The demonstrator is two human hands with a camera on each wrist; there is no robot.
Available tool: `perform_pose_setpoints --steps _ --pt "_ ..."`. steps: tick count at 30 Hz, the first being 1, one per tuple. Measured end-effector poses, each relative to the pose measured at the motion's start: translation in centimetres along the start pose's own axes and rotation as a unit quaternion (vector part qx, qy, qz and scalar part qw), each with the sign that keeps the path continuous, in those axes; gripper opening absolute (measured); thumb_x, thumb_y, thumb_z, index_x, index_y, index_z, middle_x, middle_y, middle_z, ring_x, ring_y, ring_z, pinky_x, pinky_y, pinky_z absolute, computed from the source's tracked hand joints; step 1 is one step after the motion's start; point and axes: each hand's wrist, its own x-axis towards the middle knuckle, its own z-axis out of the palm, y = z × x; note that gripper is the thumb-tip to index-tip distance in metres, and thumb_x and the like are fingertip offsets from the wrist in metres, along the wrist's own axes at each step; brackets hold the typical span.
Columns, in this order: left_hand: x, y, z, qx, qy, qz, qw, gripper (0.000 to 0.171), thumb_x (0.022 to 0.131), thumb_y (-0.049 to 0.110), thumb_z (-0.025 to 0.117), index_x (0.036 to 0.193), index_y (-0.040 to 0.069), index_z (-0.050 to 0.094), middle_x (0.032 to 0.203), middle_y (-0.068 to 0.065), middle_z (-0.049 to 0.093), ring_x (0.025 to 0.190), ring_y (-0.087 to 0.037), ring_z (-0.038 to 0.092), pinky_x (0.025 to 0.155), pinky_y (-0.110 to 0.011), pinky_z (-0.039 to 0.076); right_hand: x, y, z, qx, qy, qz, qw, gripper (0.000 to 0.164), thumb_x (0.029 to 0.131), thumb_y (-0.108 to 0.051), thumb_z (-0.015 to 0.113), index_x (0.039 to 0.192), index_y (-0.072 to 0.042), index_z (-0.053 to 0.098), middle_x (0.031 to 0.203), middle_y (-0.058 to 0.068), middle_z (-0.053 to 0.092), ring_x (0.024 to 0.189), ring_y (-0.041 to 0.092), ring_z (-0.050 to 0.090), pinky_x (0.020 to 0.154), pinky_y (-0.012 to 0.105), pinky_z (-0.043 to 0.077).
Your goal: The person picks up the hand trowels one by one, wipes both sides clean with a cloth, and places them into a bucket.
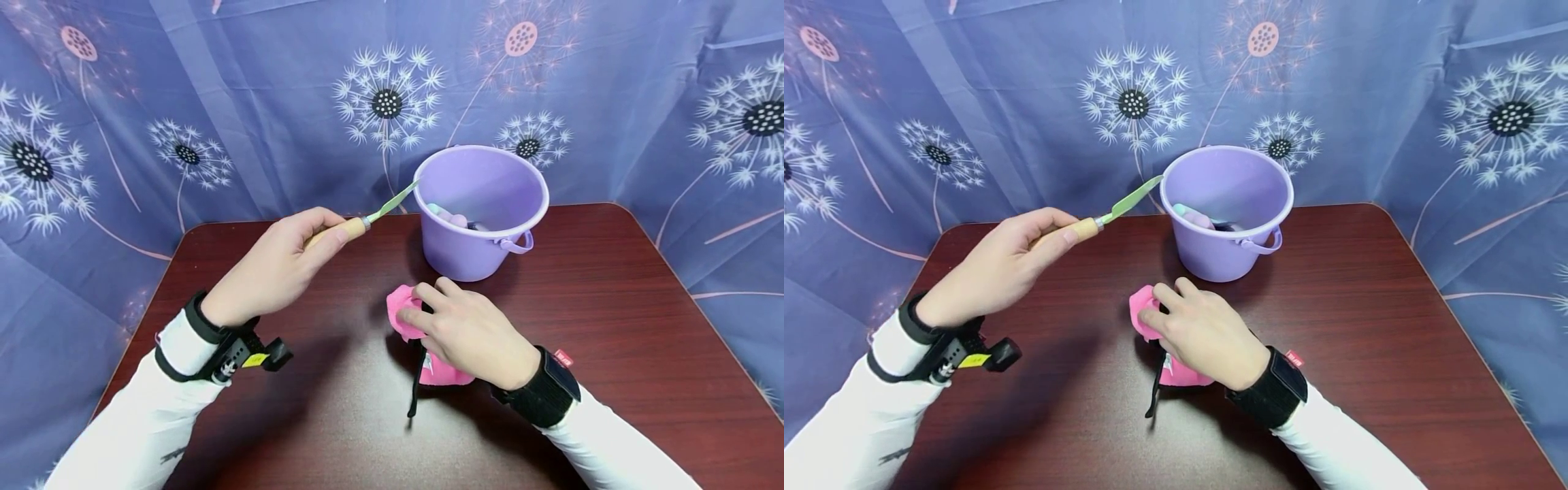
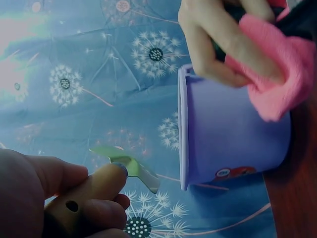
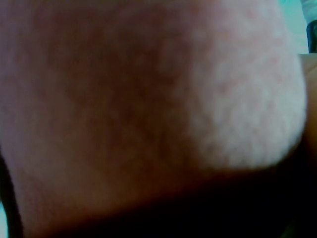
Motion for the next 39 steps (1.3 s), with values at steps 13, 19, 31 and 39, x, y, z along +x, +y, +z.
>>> perform_pose_setpoints --steps 13,19,31,39 --pt "5.2 1.4 -0.4 0.057 -0.022 0.023 0.9979 0.029 0.109 0.045 0.059 0.109 0.018 0.071 0.075 -0.006 0.048 0.068 -0.022 0.045 0.066 -0.04 0.04 0.0 0.0 -0.1 -0.002 -0.006 -0.002 1.0 0.036 0.083 -0.017 0.085 0.117 -0.021 0.076 0.106 0.004 0.063 0.082 0.026 0.052 0.062 0.033 0.049" --pt "8.2 2.2 -0.1 0.085 -0.039 0.042 0.9947 0.033 0.109 0.044 0.059 0.101 0.014 0.072 0.075 -0.006 0.049 0.07 -0.022 0.046 0.067 -0.037 0.04 0.0 0.0 -0.2 -0.001 -0.013 -0.001 1.0 0.038 0.083 -0.018 0.086 0.119 -0.022 0.076 0.106 0.003 0.062 0.083 0.026 0.053 0.062 0.033 0.049" --pt "13.3 3.8 1.9 0.16 -0.076 0.079 0.981 0.033 0.111 0.03 0.057 0.089 0.006 0.068 0.08 -0.007 0.066 0.097 -0.021 0.052 0.083 -0.035 0.042 -0.1 0.0 -0.3 -0.007 -0.012 -0.003 1.0 0.038 0.083 -0.021 0.087 0.12 -0.022 0.076 0.105 0.004 0.062 0.082 0.026 0.053 0.062 0.033 0.05" --pt "15.7 4.4 3.5 0.202 -0.125 0.06 0.9696 0.037 0.112 0.031 0.055 0.097 0.001 0.072 0.093 -0.009 0.063 0.084 -0.018 0.067 0.078 -0.031 0.049 0.0 -0.1 -0.4 -0.006 -0.008 -0.004 1.0 0.035 0.084 -0.019 0.085 0.117 -0.022 0.076 0.103 0.003 0.061 0.08 0.026 0.052 0.06 0.033 0.049"
